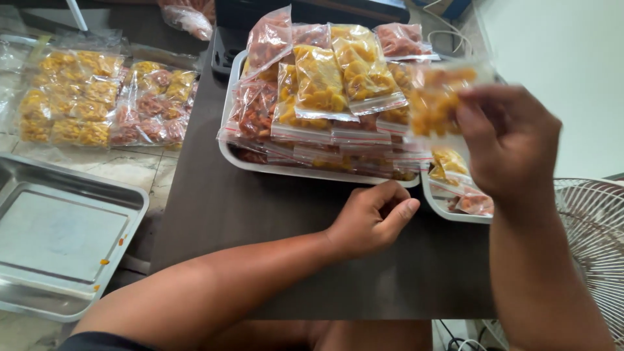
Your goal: Organizing and stacking small plastic bags of snacks into a tray for packaging
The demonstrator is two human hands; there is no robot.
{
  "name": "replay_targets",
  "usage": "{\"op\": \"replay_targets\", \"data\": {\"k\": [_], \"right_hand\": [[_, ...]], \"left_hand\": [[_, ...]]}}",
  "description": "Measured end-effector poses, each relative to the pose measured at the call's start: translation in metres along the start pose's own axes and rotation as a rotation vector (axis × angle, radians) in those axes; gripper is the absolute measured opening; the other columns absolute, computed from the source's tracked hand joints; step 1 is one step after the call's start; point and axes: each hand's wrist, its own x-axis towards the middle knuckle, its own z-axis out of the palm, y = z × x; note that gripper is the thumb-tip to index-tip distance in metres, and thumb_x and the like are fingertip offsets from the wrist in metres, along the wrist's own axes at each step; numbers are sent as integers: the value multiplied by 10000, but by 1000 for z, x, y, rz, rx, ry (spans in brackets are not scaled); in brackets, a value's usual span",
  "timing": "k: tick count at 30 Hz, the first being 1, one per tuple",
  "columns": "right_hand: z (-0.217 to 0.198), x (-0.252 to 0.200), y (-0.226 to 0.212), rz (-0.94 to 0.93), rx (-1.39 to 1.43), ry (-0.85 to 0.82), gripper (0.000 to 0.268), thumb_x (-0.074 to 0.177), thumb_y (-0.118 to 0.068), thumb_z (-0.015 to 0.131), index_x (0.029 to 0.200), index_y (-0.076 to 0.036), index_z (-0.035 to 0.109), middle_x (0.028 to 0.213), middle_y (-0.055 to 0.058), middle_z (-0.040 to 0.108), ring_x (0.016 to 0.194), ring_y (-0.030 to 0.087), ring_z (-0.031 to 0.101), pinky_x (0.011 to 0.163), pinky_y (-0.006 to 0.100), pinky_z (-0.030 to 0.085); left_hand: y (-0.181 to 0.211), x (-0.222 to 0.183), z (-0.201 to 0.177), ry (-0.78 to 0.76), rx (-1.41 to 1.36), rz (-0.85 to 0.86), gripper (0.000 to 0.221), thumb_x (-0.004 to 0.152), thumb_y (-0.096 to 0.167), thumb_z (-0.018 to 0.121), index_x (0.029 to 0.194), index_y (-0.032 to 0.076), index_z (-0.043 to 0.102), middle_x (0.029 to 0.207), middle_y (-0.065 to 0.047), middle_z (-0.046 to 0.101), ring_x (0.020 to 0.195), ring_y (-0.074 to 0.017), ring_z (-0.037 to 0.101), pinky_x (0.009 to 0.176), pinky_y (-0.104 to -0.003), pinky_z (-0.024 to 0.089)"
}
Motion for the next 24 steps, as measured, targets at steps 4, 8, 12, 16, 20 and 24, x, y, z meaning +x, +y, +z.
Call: {"op": "replay_targets", "data": {"k": [4,8,12,16,20,24], "right_hand": [[21,40,-18,27,88,-15,99,1110,29,635,1208,38,646,1068,162,711,995,206,719,909,292,613],[47,68,-31,189,333,-145,203,1082,-91,596,1270,-69,524,960,116,690,783,134,618,693,228,515],[60,77,11,-207,-450,-207,178,1053,-270,659,1107,-100,674,909,113,679,959,356,554,841,494,419],[48,75,-1,-305,-541,-105,321,1119,-273,666,1105,29,775,930,171,557,986,361,510,735,503,462],[42,69,-1,-463,-292,-170,89,1075,-21,636,1138,34,668,1077,191,613,980,345,602,898,453,480],[20,65,3,-583,-259,-135,160,995,107,651,1083,27,759,1096,166,767,1023,351,679,945,450,541]], "left_hand": [[4,1,-2,-11,20,-5,206,995,278,622,859,123,611,649,24,509,615,-111,440,585,-321,397],[7,3,-6,-1,12,-21,221,997,275,619,838,121,608,640,23,509,591,-104,432,568,-310,390],[6,2,-5,-2,12,-50,214,985,270,628,842,111,616,636,18,522,597,-110,447,573,-320,402],[5,3,-6,-7,14,-31,220,987,279,625,844,111,631,650,19,541,610,-113,478,586,-314,416],[3,0,-1,-14,51,22,210,993,256,614,836,116,615,669,10,541,606,-109,473,576,-318,401],[9,3,-2,15,66,-17,219,994,237,620,810,119,613,649,28,529,588,-95,453,554,-313,389]]}}
